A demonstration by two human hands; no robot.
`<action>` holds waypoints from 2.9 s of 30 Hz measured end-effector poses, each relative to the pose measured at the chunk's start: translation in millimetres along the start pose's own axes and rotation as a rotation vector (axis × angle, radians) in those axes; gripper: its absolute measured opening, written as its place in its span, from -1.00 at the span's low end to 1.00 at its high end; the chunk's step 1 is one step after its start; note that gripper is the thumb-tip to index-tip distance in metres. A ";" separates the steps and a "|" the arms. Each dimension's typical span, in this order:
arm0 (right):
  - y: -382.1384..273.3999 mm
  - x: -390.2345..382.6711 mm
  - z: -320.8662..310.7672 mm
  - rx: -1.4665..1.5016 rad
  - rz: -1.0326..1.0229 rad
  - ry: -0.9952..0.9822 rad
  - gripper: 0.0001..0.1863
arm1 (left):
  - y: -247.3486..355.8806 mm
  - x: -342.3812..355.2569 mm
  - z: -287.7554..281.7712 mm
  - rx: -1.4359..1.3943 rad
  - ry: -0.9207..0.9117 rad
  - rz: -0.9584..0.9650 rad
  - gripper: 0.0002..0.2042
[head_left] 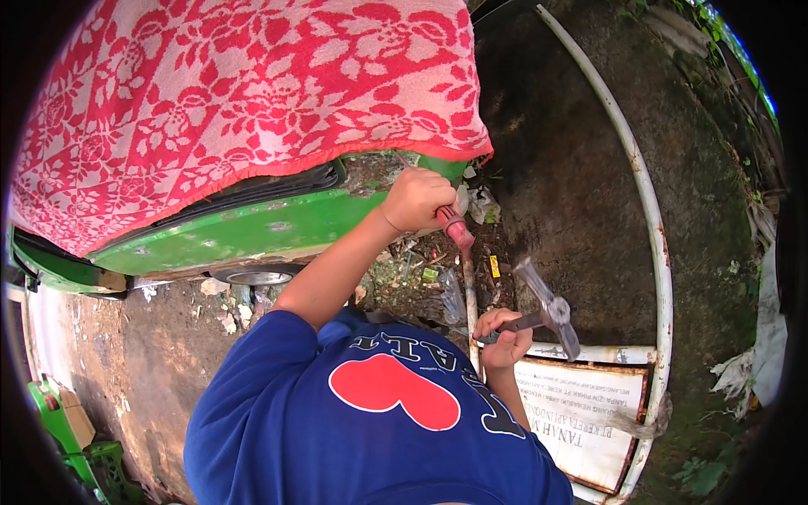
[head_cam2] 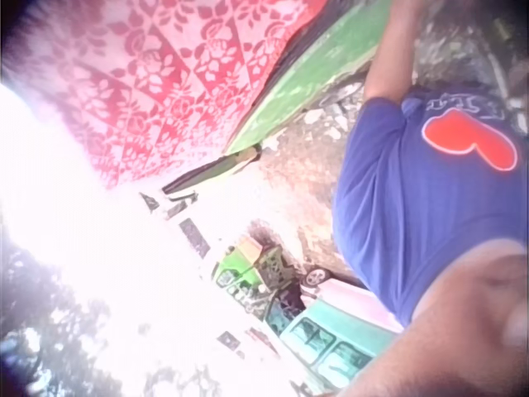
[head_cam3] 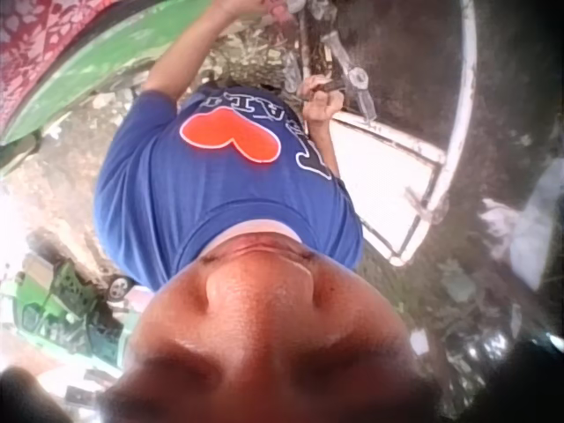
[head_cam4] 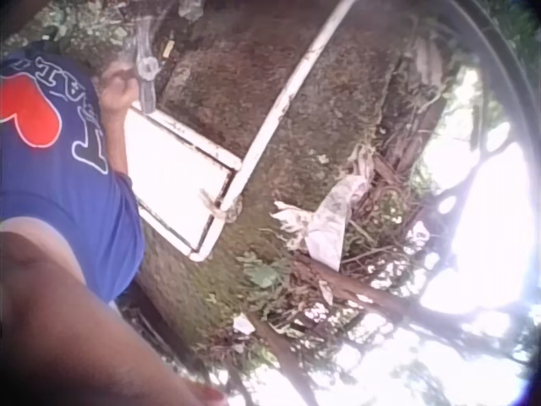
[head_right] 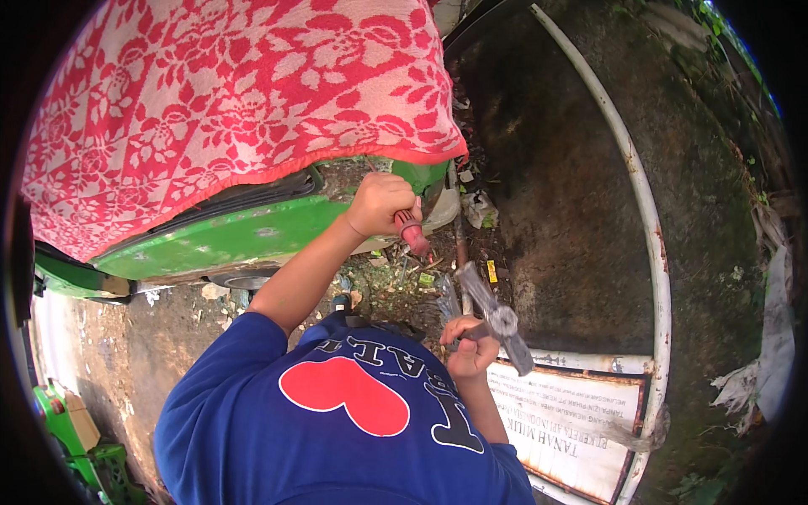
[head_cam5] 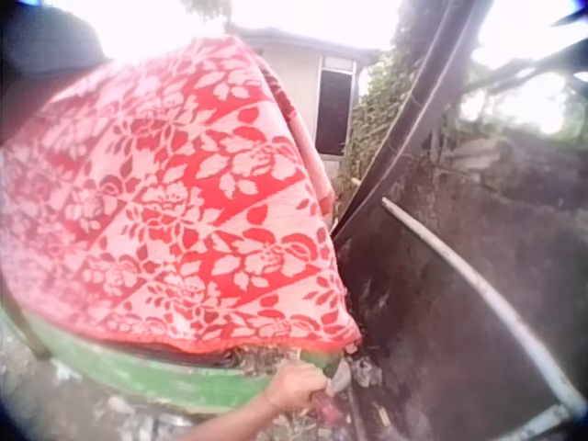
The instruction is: The person uses a hammer to repeatedly strike a fastener held against the edge of a green metal object covered with a red patterned cloth. The action is continuous and focused on the same spot throughout the clip.
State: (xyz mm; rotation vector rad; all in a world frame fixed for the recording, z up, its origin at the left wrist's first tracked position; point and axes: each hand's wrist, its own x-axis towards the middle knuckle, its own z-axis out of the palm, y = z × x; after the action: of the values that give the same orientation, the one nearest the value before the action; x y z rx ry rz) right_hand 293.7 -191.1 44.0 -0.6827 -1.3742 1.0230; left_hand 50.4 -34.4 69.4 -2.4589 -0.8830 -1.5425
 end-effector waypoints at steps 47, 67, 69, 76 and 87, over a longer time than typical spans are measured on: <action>-9.4 21.6 16.1 0.070 0.005 0.091 -0.44 | -1.1 19.9 4.3 -0.036 0.042 -0.216 -0.85; -0.8 46.1 8.7 -0.171 0.288 -0.067 -0.48 | -2.9 20.8 10.5 0.039 0.013 -0.219 -0.85; 0.0 39.8 -2.8 -0.148 0.182 -0.035 -0.47 | -4.2 17.3 14.4 0.047 0.023 -0.200 -0.84; -1.1 41.8 -7.8 -0.095 0.232 0.102 -0.50 | -3.9 23.9 7.3 0.048 0.028 -0.251 -0.85; -11.3 50.4 -6.6 0.008 0.055 0.135 -0.52 | -4.4 20.0 8.7 0.015 0.079 -0.242 -0.85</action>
State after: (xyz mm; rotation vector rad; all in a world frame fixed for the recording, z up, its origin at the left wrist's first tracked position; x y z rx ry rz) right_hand 297.4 -150.4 76.1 -0.7732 -1.2396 1.0064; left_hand 61.3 -19.2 81.4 -2.3331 -1.2099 -1.6861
